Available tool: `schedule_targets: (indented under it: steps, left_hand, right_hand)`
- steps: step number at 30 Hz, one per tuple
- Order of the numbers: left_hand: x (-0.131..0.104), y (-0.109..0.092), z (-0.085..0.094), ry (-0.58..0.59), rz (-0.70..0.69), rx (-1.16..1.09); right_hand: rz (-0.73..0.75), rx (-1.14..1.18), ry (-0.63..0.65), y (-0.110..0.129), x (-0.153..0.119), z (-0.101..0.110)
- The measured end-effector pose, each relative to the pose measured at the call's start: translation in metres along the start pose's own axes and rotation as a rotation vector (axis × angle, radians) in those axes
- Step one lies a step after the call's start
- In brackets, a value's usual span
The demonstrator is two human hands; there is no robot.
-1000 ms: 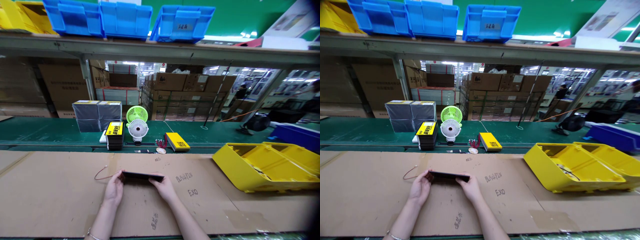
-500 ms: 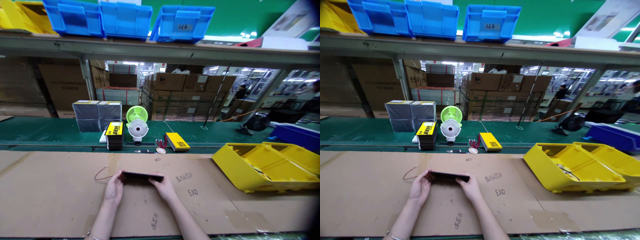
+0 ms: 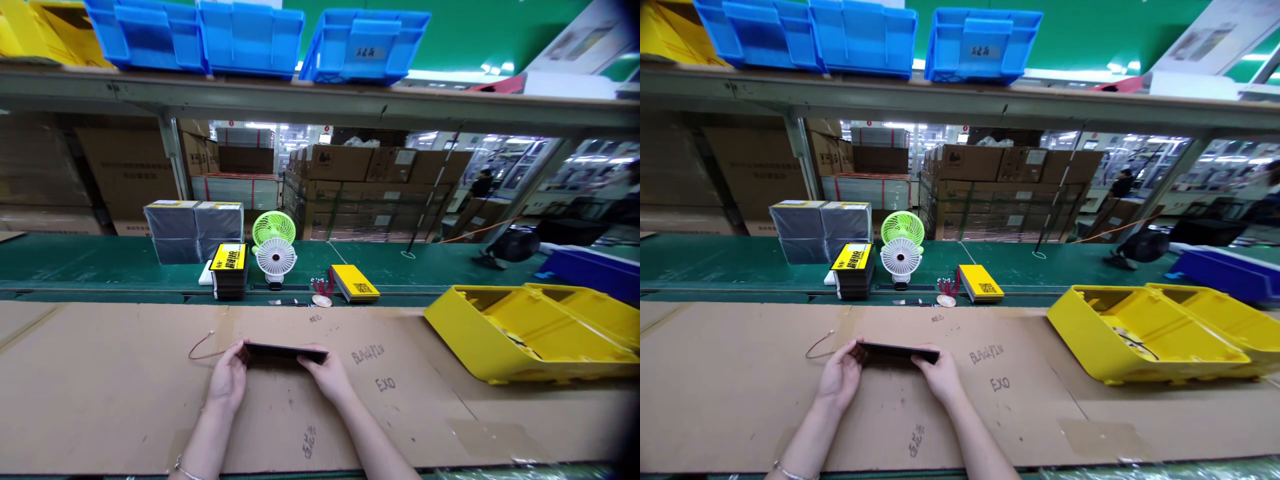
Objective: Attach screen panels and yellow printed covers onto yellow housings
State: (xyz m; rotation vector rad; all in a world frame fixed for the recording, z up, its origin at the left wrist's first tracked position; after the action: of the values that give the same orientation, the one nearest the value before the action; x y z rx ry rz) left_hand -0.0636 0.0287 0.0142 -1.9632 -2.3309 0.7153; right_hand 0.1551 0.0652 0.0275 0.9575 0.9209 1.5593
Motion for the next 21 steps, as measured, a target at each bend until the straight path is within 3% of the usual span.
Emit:
schedule_targets:
  steps: [21]
  left_hand:
    - [-0.0011,0.0002,-0.0016,-0.011,-0.004,0.006]
  right_hand:
    - [-0.020,-0.006,-0.006,-0.0055,0.0008,-0.0001]
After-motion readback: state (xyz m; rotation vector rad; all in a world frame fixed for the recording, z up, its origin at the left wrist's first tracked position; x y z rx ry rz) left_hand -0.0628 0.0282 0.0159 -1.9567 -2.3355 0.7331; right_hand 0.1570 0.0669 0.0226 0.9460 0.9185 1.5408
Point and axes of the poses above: each hand's wrist, its own x-axis towards the middle knuckle, its own z-axis out of the back of the hand, y = z × x, the point moved 4 cm from there along x, towards the middle knuckle, and after that the axes turned 12 degrees about -x, right-handed, at the moved point
